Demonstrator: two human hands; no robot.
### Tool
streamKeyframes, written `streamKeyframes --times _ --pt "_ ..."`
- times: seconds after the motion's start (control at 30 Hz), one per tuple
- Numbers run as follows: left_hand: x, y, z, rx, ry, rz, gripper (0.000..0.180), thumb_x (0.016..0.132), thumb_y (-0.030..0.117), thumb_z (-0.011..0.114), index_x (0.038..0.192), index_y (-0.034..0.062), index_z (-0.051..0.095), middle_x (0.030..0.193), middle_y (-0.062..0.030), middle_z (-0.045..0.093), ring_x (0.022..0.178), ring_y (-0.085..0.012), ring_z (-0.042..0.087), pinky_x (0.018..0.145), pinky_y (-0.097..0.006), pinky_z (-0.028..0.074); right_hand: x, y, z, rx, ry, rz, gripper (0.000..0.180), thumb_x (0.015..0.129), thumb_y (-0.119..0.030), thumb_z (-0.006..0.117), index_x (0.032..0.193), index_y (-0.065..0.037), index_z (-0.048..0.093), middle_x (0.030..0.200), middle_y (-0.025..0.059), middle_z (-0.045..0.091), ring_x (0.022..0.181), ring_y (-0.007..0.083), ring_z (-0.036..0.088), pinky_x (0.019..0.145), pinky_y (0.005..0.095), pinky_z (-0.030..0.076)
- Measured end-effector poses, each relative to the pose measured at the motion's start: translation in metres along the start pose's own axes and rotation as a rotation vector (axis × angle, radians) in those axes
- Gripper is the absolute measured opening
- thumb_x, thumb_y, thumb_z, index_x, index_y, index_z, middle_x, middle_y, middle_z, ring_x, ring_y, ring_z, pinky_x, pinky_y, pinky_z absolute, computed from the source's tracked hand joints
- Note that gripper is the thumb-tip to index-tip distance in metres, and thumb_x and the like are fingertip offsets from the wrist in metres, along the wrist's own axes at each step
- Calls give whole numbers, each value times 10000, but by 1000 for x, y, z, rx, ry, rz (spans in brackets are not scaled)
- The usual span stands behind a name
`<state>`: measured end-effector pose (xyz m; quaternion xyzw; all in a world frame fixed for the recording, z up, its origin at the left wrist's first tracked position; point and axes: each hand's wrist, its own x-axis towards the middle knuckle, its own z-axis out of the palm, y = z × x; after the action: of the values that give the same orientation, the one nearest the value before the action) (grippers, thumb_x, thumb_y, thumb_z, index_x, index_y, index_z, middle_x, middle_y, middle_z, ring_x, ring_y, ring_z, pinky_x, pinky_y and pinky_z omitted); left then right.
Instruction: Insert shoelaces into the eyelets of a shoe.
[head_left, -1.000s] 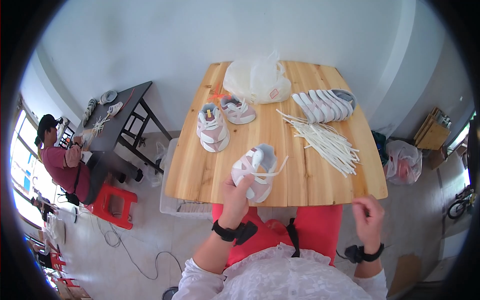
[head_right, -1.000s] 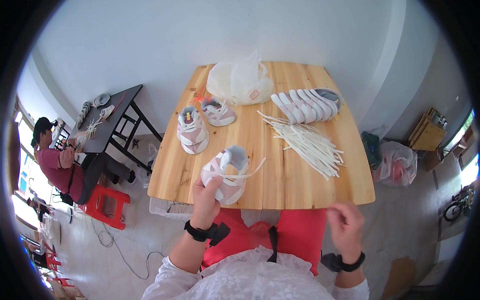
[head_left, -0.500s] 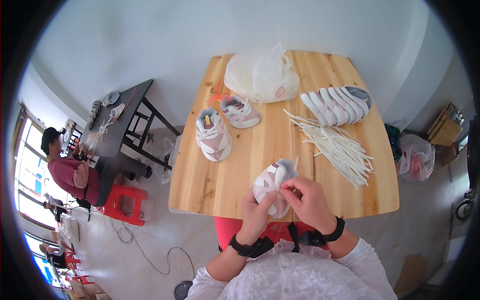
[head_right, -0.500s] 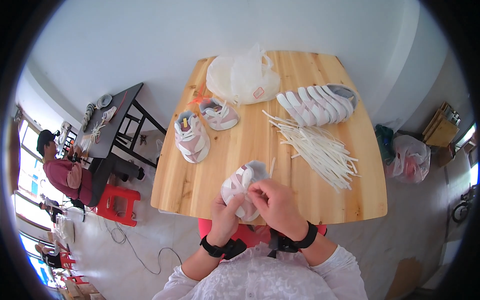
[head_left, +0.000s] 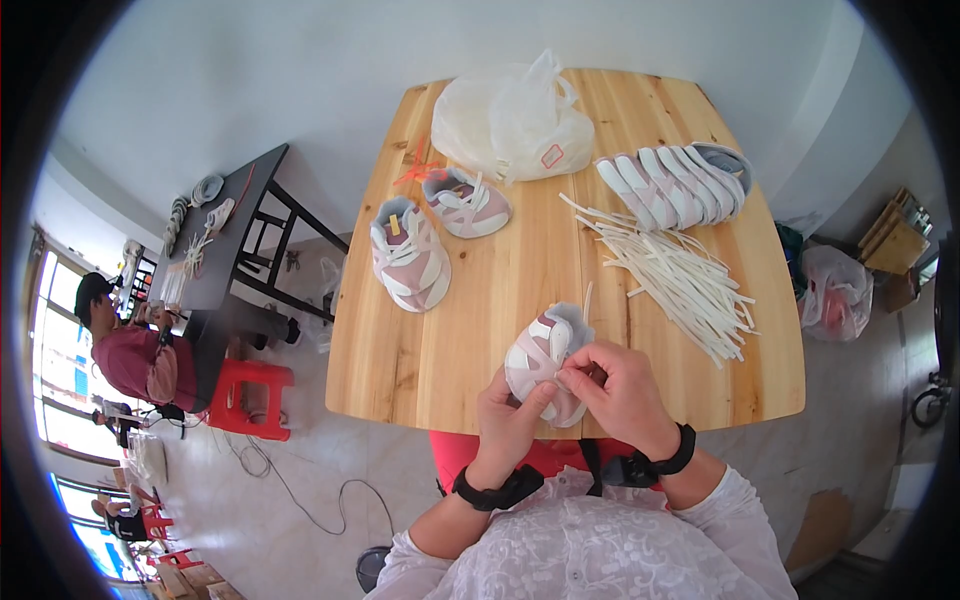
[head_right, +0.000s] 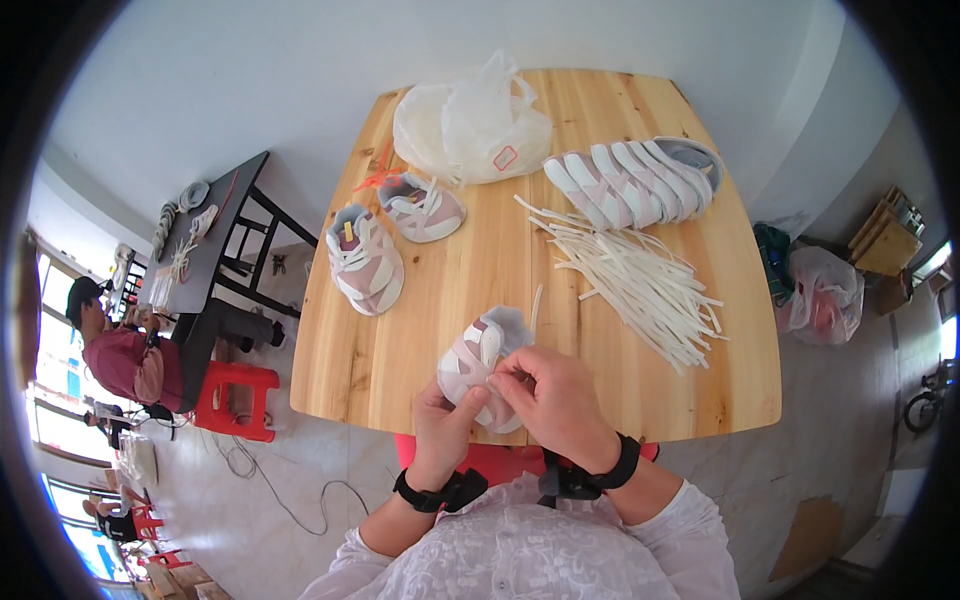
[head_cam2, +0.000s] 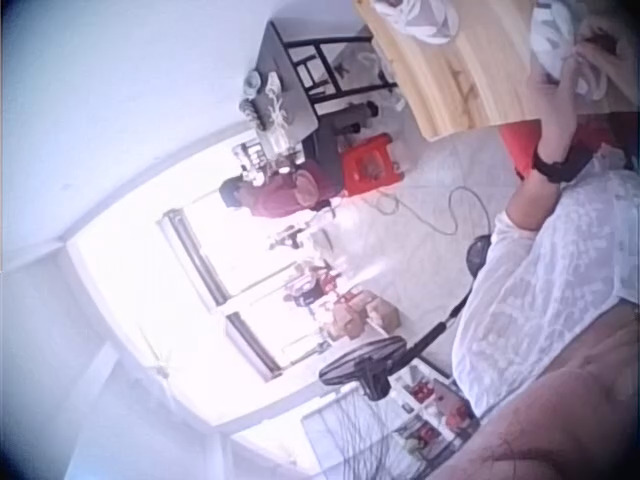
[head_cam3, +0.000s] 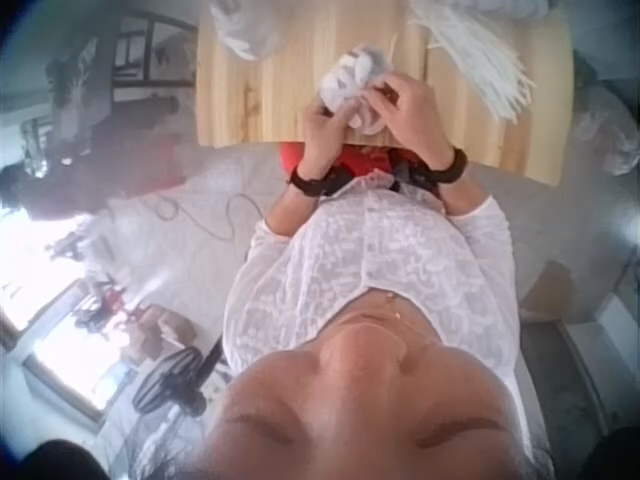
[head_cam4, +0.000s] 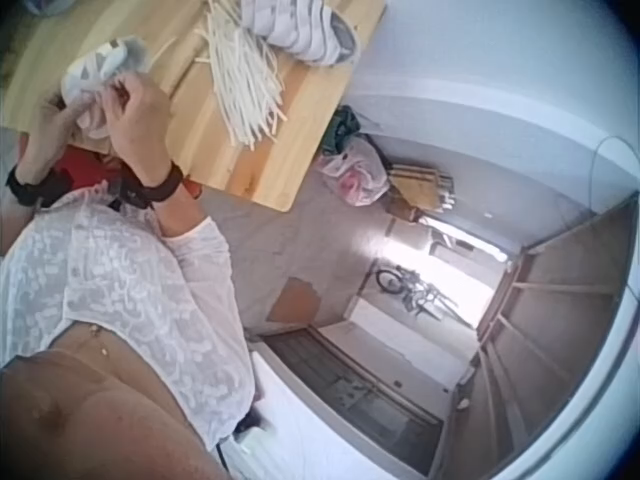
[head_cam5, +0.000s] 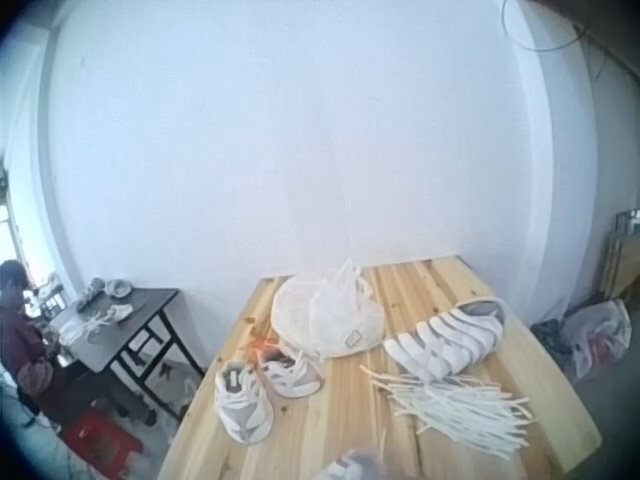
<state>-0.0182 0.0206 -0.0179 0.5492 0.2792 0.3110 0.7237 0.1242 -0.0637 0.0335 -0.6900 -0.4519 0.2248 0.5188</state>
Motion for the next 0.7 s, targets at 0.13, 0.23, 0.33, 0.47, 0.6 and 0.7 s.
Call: streamKeyframes --times 0.13,0.23,0.33,0.47,0.6,0.7 --pt "0 5 3 73 16 61 304 890 23 676 1182 -16 601 1109 -50 645 1001 -121 607 855 -278 499 -1 0 1 19 12 11 102 842 -66 702 848 17 643 688 59 639 571 90 575 520 248 446" --pt "3 2 1 87 26 84 294 879 4 674 1164 -20 609 1125 -50 636 993 -119 607 850 -275 499 0 -5 0 -4 -11 41 127 842 -110 698 830 2 638 699 122 630 566 214 610 534 318 469" --pt "2 8 4 70 25 61 293 878 3 663 1165 -20 611 1100 -48 645 985 -116 608 849 -271 497 -1 -5 3 40 7 52 143 843 -109 700 810 10 629 675 125 626 555 216 604 534 319 470" --pt "2 2 6 57 48 79 282 887 13 646 1165 -19 612 1069 -46 657 970 -109 610 835 -265 497 -3 -6 0 8 -52 69 134 848 -105 692 870 9 625 780 134 615 631 222 613 569 321 477" --pt "3 -2 7 -45 171 31 262 904 38 633 1159 -20 614 1043 -45 668 936 -99 612 806 -258 496 -11 -10 -15 -118 174 -172 157 862 -74 659 999 -15 613 948 141 535 767 262 605 612 331 476" --pt "2 -7 2 -90 189 8 255 909 46 630 1155 -21 615 1043 -48 671 922 -96 613 796 -255 498 -22 -18 -21 -259 70 -246 210 863 -61 647 1070 -37 623 952 126 517 770 273 598 603 343 475"
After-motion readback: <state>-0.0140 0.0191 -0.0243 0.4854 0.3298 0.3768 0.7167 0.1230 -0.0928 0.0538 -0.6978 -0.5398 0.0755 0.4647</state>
